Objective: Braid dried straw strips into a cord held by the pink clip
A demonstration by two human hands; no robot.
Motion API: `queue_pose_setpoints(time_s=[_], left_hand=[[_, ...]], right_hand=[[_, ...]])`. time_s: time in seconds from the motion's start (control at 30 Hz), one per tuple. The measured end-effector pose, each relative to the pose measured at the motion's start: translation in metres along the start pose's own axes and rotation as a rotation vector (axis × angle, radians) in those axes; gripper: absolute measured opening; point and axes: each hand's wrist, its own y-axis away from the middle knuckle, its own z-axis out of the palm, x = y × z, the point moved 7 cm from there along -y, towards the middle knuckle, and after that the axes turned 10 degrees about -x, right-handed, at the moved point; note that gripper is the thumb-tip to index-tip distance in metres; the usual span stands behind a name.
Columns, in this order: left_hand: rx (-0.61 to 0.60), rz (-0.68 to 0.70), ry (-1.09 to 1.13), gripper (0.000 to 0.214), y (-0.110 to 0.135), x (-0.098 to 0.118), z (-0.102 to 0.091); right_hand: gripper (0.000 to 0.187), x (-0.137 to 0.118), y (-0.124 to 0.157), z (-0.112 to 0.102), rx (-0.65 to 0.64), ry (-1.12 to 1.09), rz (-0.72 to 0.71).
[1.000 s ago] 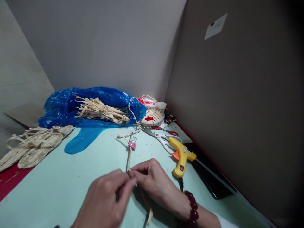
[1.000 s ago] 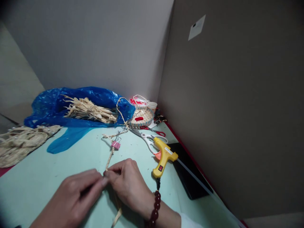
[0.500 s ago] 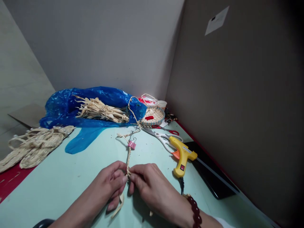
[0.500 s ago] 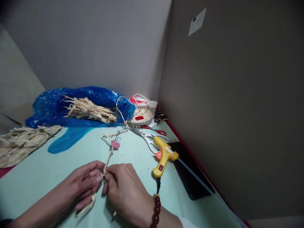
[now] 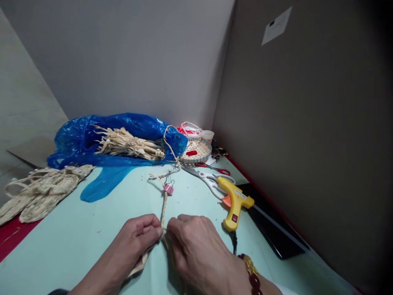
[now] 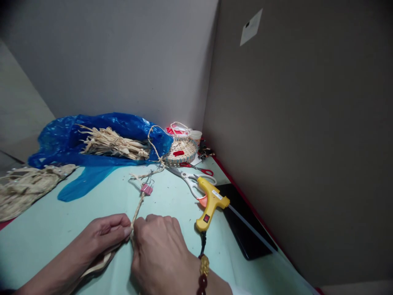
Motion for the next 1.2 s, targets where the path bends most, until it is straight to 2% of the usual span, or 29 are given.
queue_pose_setpoints(time_s=[0.1,0.23,0.4,0.47,0.53,0.6,0.67,0.7,0.73,0.83,0.9,0.97,1.1,1.2], left_hand=[[0.016,0.003,-0.012,0.033,0.001,0.001,0.000],[-0.019,-0.061,0.058,0.031,0.003,0.000,0.007],[-0.070,-0.072,0.195,0.032,0.007,0.001,0.017],[-0.060,-0.075,0.191,0.031,0.009,0.002,0.017],[-0.006,-0.064,0.202,0.029,0.010,0.004,0.012],[-0.002,-0.039,0.220,0.027,0.010,0.006,0.010],[-0.070,-0.021,0.231,0.027,0.007,0.006,0.011],[-0.114,-0.016,0.227,0.028,0.005,0.006,0.012],[-0.146,-0.010,0.211,0.028,0.004,0.005,0.013],[-0.176,0.021,0.105,0.030,0.001,0.006,0.012],[-0.134,0.058,-0.028,0.030,0.002,0.010,0.011],[-0.037,0.100,-0.220,0.027,0.006,0.016,0.008],[0.135,0.181,-0.584,0.025,0.017,0.030,0.009],[0.206,0.229,-0.740,0.029,0.025,0.037,0.012]], right_hand=[[0.008,-0.011,0.004,0.005,-0.003,0.166,-0.094],[0.013,-0.026,0.003,0.025,-0.061,0.362,-0.266],[0.011,-0.036,-0.002,0.042,-0.123,0.411,-0.367],[0.011,-0.040,-0.001,0.039,-0.150,0.338,-0.391],[0.024,-0.039,0.001,0.024,-0.132,0.162,-0.369],[0.035,-0.026,0.000,0.000,-0.017,-0.109,-0.248],[0.037,0.000,-0.001,-0.020,0.161,-0.376,-0.042],[0.032,0.011,-0.001,-0.023,0.207,-0.469,0.019],[0.027,0.018,-0.004,-0.021,0.194,-0.564,0.038],[0.021,0.020,-0.016,0.004,-0.072,-0.847,-0.040],[0.019,0.018,-0.019,0.017,-0.205,-0.925,-0.065],[0.017,0.017,-0.019,0.017,-0.181,-0.846,-0.078],[0.023,0.013,-0.013,0.000,0.006,-0.555,-0.138],[0.030,0.011,-0.009,-0.007,0.055,-0.515,-0.119]])
